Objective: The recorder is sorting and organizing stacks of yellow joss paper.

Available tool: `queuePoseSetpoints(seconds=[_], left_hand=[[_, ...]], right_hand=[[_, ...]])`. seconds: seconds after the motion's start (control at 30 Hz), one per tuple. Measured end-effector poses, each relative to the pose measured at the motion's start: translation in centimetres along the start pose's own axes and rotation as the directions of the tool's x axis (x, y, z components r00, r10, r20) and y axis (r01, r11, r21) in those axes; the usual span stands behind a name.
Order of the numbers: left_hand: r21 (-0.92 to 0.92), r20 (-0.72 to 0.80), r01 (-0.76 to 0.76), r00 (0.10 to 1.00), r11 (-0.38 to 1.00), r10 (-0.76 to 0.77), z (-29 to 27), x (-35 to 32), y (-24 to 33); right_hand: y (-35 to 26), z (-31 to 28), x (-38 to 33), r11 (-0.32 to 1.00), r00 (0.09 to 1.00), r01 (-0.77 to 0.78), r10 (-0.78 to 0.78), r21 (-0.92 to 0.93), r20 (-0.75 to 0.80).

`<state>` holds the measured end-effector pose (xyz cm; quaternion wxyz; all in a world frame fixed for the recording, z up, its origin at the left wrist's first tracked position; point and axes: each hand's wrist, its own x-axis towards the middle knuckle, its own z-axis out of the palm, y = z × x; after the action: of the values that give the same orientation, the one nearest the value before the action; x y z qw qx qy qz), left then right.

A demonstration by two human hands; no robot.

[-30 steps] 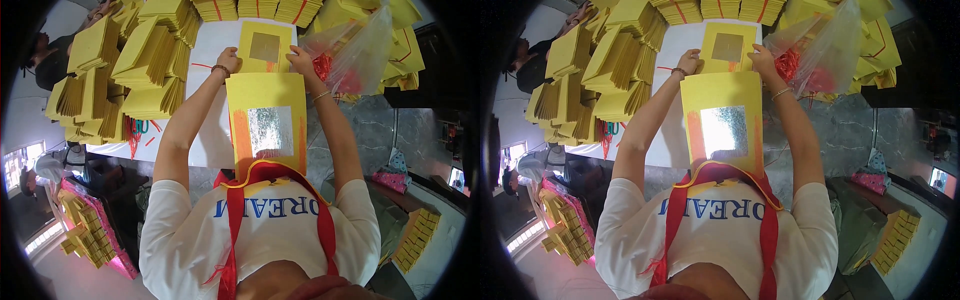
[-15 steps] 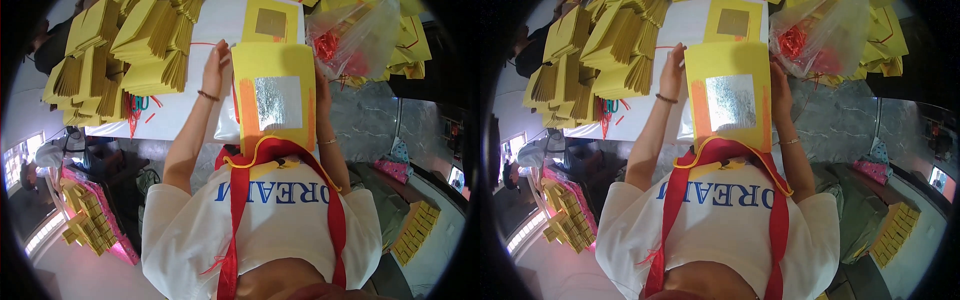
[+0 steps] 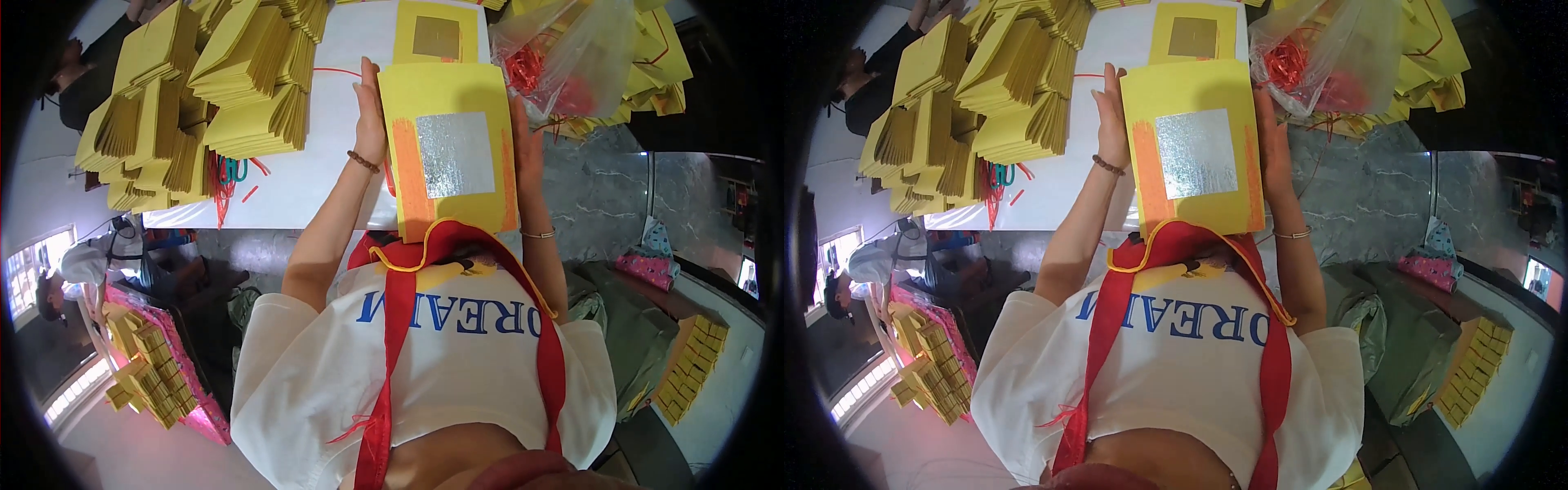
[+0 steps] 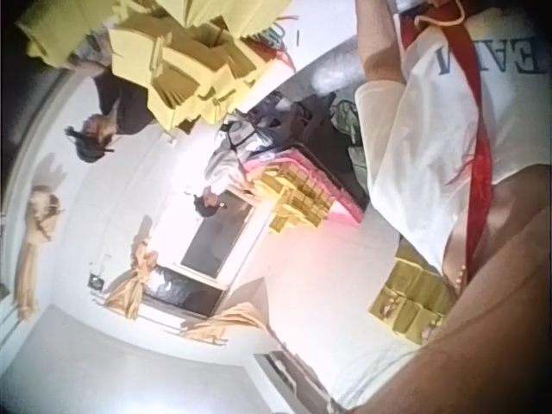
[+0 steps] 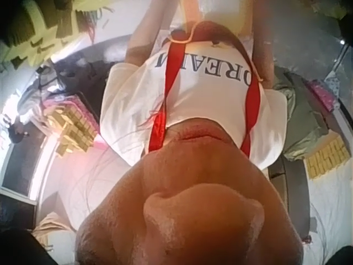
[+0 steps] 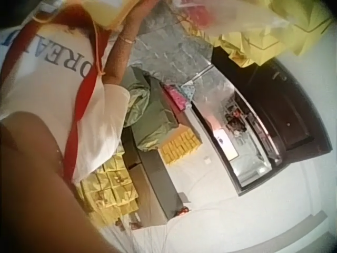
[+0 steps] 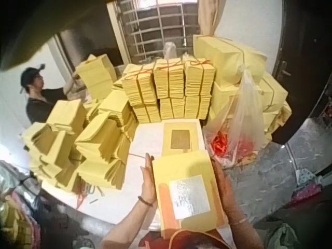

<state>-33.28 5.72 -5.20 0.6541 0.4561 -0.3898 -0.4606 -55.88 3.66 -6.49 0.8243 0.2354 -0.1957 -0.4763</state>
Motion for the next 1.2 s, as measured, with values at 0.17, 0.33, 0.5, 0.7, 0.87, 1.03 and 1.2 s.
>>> queuePoseSetpoints(seconds=[0.17, 0.33, 0.5, 0.7, 0.87, 1.03, 1.2], left_hand=[[0.047, -0.033, -0.006, 0.999, 0.999, 0.008, 1.4, 1.1, 1.5], [-0.090, 0.135, 0.056, 0.990, 0.994, -0.044, -0.3, 2.1, 0.3], [-0.121, 0.165, 0.117, 0.982, 0.986, -0.096, -0.3, 1.7, -0.3], [-0.165, 0.002, 0.165, 0.986, 0.972, -0.167, -0.5, -3.8, -4.3], [-0.342, 0.025, 0.355, 0.929, 0.870, -0.369, -3.0, -6.9, -8.9], [-0.442, 0.074, 0.392, 0.912, 0.806, -0.403, -1.6, -6.9, -8.1], [-0.387, -0.028, 0.338, 0.926, 0.858, -0.377, -1.7, -6.8, -9.1]], right_hand=[[1.9, 1.4, 0.4, -0.186, 0.997, 0.080, 0.000, -0.979, 0.082], [1.9, 1.4, 0.3, 0.623, 0.998, 0.046, 0.003, -0.781, 0.061], [0.0, 0.6, 0.0, 0.999, 1.000, 0.006, -0.005, -0.050, 0.008], [-3.7, -4.0, -3.0, -0.115, 0.978, -0.107, -0.191, -0.988, -0.084], [-0.2, -3.2, -3.4, 0.090, 0.836, -0.364, -0.408, -0.927, -0.368], [-7.5, -7.7, -4.5, 0.841, 0.902, -0.377, 0.429, -0.389, 0.055], [-5.1, -7.2, -4.8, 0.683, 0.908, -0.327, 0.420, -0.653, -0.015]])
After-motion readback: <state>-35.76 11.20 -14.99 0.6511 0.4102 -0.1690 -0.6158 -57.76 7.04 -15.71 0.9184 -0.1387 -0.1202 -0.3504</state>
